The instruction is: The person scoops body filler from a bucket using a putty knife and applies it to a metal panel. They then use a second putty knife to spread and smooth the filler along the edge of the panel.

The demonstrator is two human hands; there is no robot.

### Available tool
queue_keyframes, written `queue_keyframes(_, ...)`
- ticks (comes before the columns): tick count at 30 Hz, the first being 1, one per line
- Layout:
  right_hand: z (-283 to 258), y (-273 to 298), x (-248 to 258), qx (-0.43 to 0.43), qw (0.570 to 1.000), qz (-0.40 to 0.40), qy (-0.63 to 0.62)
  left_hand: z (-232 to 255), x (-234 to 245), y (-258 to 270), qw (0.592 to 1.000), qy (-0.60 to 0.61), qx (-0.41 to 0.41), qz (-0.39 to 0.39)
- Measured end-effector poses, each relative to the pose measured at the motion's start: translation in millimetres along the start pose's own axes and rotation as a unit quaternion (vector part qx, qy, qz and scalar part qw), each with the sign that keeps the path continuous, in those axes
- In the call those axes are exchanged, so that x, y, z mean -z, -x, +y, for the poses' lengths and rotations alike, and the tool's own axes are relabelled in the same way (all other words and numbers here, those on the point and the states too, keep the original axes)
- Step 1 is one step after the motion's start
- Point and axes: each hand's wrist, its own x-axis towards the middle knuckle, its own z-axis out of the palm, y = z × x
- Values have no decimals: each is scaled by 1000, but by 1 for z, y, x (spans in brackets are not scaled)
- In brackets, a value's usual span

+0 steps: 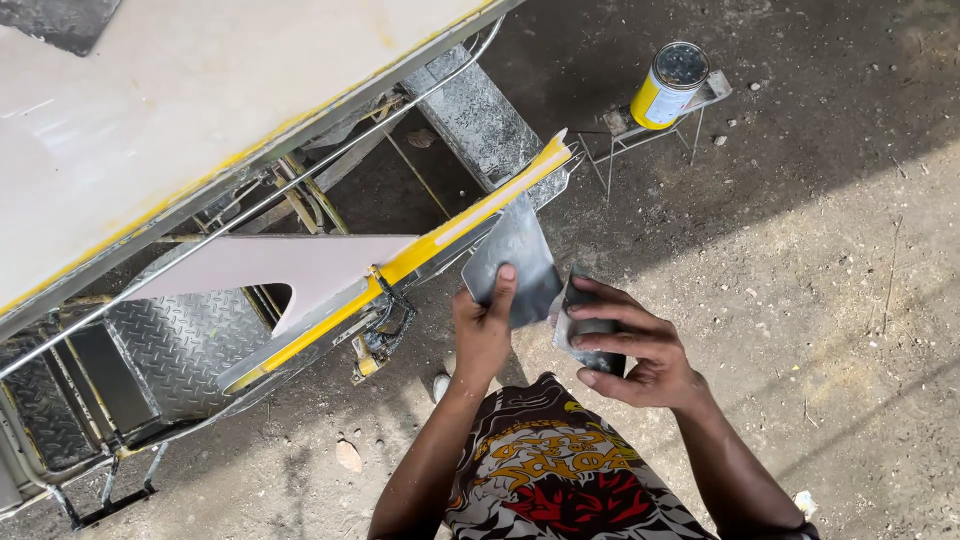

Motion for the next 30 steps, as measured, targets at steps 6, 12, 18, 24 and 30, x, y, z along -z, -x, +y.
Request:
queue_keyframes(6,2,-17,42,32,992,-69,102,-23,5,7,873,417,248,41)
queue_keyframes(12,-40,-40,34,-22,970,-99,221,-51,-10,9,951,288,102,47)
queue_keyframes(18,-38,-50,32,-17,971,-100,218,-36,-14,11,972,205,110,38)
queue_keyframes(24,-33,-50,27,-47,974,-95,199,-39,-13,14,986,131,97,34)
queue_keyframes(30,-8,-23,13,-30,995,-22,-91,-9,-7,19,903,396,166,26)
